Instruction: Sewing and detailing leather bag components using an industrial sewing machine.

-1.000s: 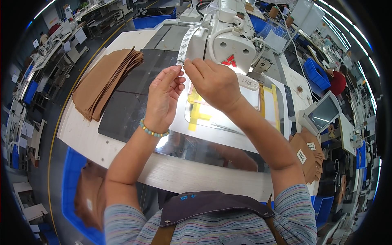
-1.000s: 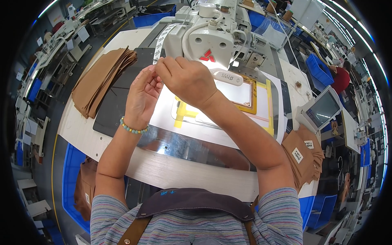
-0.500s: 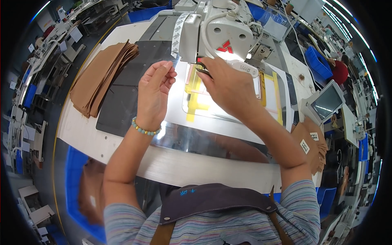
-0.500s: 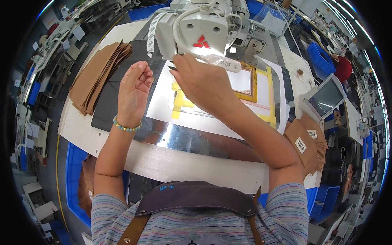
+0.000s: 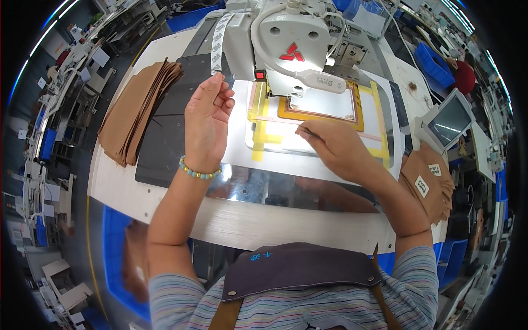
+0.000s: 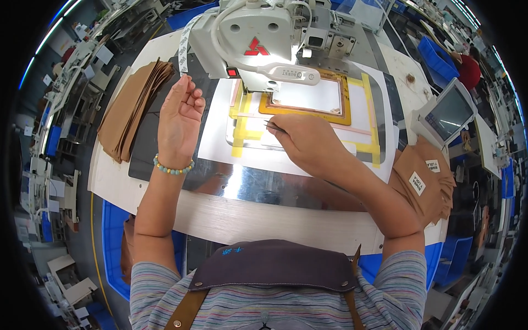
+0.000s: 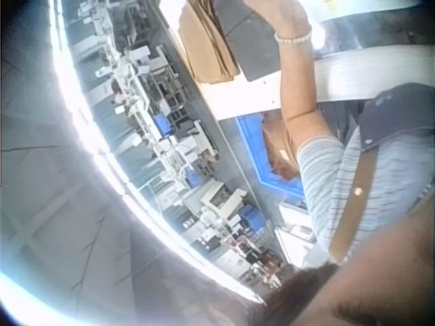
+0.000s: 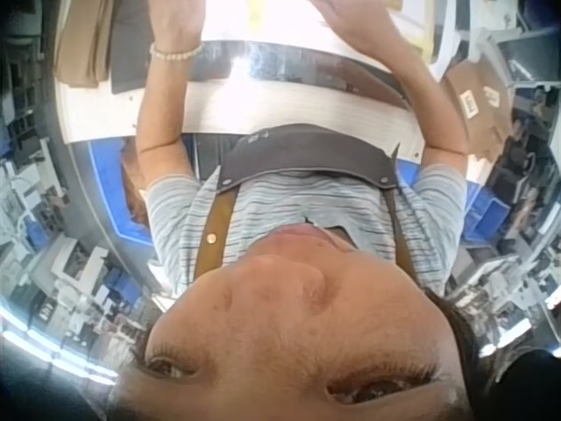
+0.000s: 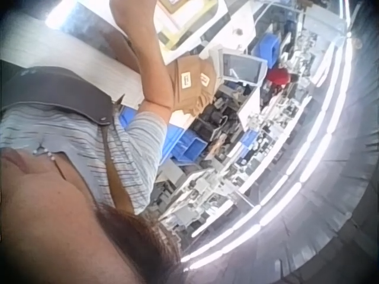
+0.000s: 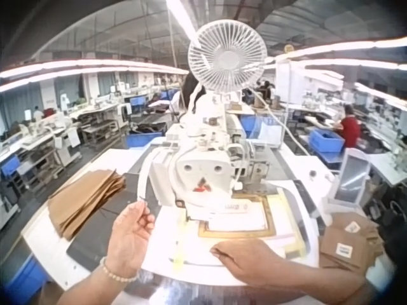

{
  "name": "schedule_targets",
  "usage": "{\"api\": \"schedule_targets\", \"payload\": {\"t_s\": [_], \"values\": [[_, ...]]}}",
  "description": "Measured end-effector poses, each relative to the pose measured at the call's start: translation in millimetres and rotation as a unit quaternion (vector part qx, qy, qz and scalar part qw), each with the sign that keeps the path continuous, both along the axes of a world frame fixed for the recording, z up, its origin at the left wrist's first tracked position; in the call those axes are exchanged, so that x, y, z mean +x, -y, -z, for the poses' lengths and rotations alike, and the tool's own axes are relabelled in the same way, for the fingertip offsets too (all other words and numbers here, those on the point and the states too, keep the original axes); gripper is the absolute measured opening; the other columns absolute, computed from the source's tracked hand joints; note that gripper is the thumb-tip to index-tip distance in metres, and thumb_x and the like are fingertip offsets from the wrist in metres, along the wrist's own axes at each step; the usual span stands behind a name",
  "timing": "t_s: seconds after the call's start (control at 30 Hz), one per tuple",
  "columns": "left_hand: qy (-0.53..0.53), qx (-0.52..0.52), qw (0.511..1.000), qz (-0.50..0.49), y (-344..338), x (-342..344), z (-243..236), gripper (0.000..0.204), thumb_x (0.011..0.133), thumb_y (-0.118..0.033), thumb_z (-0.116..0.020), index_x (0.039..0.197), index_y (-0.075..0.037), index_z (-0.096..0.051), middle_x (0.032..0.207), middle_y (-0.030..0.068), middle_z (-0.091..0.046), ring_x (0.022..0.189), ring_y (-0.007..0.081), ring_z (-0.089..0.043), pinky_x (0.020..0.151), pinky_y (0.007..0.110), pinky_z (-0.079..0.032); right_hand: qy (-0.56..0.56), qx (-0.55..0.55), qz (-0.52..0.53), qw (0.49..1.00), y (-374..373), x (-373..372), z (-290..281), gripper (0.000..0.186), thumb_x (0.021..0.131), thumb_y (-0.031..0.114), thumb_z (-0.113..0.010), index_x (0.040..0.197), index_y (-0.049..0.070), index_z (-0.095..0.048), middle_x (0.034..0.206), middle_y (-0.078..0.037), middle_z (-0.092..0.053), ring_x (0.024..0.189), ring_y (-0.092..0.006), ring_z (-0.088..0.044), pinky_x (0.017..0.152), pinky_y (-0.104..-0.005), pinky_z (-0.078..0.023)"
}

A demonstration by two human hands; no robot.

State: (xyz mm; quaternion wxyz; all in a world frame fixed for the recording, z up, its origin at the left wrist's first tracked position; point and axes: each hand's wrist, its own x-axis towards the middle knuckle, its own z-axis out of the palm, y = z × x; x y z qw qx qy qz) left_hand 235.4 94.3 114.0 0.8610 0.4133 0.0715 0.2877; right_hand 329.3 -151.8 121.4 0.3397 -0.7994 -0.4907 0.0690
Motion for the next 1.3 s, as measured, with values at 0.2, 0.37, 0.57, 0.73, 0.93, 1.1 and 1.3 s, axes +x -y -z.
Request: {"api": "schedule_targets", "payload": {"t_s": [0.2,0.37,0.57,0.73,0.93,1.1,1.3], "values": [[0.008,0.025,1.000,0.005,-8.4,-3.3,5.6,0.015,0.104,-0.016,-0.067,0.110,-0.003,-0.071,0.100,0.0022,-0.067,0.093,0.0133,-0.062,0.082,0.026,-0.052,-0.023,-0.010,0.011,1.000,-1.7,10.2,0.9,0.029,0.105,0.022,-0.057,0.102,-0.005,-0.068,0.089,-0.024,-0.070,0.084,-0.0426,-0.067,0.079,-0.0477,-0.051],[-0.009,0.098,0.995,-0.028,-17.9,-10.9,4.8,0.011,0.101,-0.012,-0.071,0.105,-0.002,-0.072,0.093,0.0021,-0.068,0.087,0.0100,-0.061,0.081,0.024,-0.050,-0.068,-0.003,0.021,0.997,-5.0,21.2,4.3,0.031,0.105,0.022,-0.057,0.106,-0.006,-0.070,0.088,-0.024,-0.070,0.081,-0.0415,-0.066,0.078,-0.0461,-0.050],[-0.151,0.246,0.957,0.001,4.7,-21.7,30.9,0.012,0.099,-0.013,-0.074,0.099,-0.001,-0.075,0.088,0.0028,-0.071,0.082,0.0079,-0.061,0.079,0.024,-0.049,-0.089,0.030,0.027,0.995,-6.5,34.8,10.1,0.029,0.101,0.023,-0.066,0.107,-0.003,-0.075,0.078,-0.013,-0.066,0.069,-0.0210,-0.058,0.067,-0.0350,-0.045],[-0.194,0.332,0.922,0.043,43.9,-7.1,54.8,0.012,0.093,-0.012,-0.081,0.092,-0.002,-0.075,0.085,0.0000,-0.072,0.073,0.0040,-0.059,0.067,0.020,-0.046,-0.174,0.040,0.016,0.984,-17.6,44.4,14.1,0.024,0.095,0.022,-0.075,0.105,0.000,-0.078,0.069,0.000,-0.056,0.066,-0.0067,-0.046,0.060,-0.0291,-0.037],[-0.187,0.408,0.891,0.065,60.3,6.2,67.6,0.011,0.091,-0.011,-0.081,0.087,-0.002,-0.075,0.083,-0.0018,-0.067,0.069,0.0034,-0.054,0.064,0.021,-0.043,-0.172,0.012,-0.023,0.985,-8.3,50.7,21.5,0.018,0.091,0.017,-0.077,0.101,0.003,-0.079,0.063,0.002,-0.042,0.062,-0.0076,-0.043,0.057,-0.0304,-0.036],[-0.183,0.439,0.877,0.064,64.7,10.5,71.9,0.011,0.091,-0.011,-0.081,0.087,-0.003,-0.075,0.083,-0.0010,-0.067,0.068,0.0043,-0.052,0.063,0.021,-0.043,-0.110,0.019,-0.027,0.993,-4.7,52.4,28.9,0.015,0.087,0.017,-0.078,0.094,0.004,-0.079,0.066,-0.003,-0.047,0.062,-0.0132,-0.046,0.058,-0.0328,-0.039],[-0.179,0.477,0.857,0.074,65.6,10.6,72.3,0.006,0.091,-0.009,-0.079,0.088,-0.003,-0.077,0.083,0.0012,-0.069,0.068,0.0059,-0.055,0.062,0.023,-0.044,-0.094,0.020,-0.033,0.995,1.9,50.4,33.9,0.019,0.084,0.021,-0.073,0.087,0.003,-0.077,0.073,-0.014,-0.065,0.067,-0.0271,-0.063,0.065,-0.0408,-0.048]]}}
